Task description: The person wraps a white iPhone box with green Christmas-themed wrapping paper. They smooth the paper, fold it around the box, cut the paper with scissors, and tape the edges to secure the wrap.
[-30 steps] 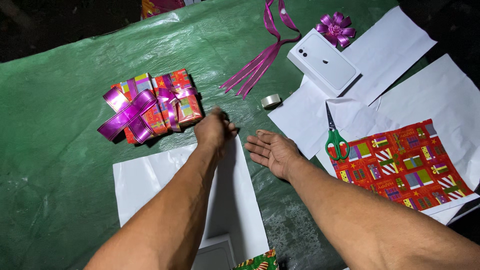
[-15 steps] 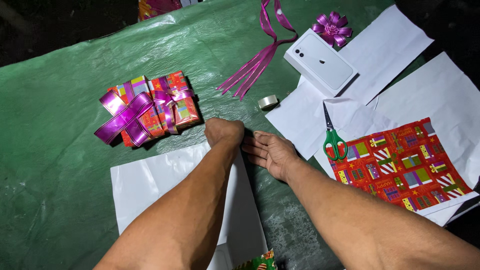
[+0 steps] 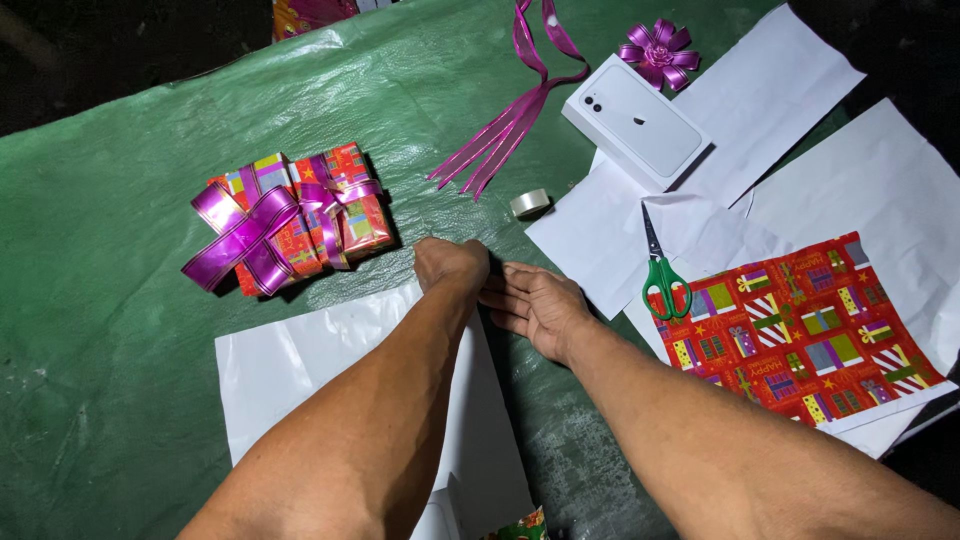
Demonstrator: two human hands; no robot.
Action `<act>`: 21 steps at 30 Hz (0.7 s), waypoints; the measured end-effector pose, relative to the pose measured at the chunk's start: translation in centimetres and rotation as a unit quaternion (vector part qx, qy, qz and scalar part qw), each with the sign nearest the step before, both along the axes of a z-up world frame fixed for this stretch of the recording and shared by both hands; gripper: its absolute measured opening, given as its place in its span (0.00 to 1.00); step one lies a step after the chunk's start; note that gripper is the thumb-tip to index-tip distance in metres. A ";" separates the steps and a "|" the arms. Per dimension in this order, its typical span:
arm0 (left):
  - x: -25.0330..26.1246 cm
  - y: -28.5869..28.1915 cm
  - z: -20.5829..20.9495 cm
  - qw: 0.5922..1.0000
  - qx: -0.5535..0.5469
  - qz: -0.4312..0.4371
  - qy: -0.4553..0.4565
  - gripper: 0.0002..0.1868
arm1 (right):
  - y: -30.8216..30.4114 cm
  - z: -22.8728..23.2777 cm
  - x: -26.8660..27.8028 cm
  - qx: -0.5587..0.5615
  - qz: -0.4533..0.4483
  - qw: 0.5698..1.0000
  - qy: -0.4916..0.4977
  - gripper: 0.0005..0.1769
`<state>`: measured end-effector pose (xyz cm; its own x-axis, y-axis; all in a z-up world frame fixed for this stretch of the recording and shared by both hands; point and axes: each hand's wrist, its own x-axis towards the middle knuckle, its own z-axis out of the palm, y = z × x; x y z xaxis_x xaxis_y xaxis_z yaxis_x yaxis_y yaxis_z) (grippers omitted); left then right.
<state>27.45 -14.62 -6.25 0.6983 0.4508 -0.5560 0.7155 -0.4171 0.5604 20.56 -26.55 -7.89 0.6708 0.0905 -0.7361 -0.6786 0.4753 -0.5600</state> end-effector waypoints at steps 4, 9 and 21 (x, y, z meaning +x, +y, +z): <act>-0.4 -0.1 -0.2 1.000 -0.018 0.003 -0.005 0.17 | -0.1 -0.1 0.0 0.000 0.000 1.000 0.001 0.28; -1.0 -0.2 -1.1 0.998 -0.031 -0.006 -0.053 0.16 | -0.2 -0.6 -0.1 0.012 -0.009 1.000 -0.005 0.28; -1.5 -0.9 -0.2 0.987 -0.107 -0.014 -0.117 0.12 | -0.4 -1.1 -0.3 0.026 -0.007 0.999 -0.022 0.26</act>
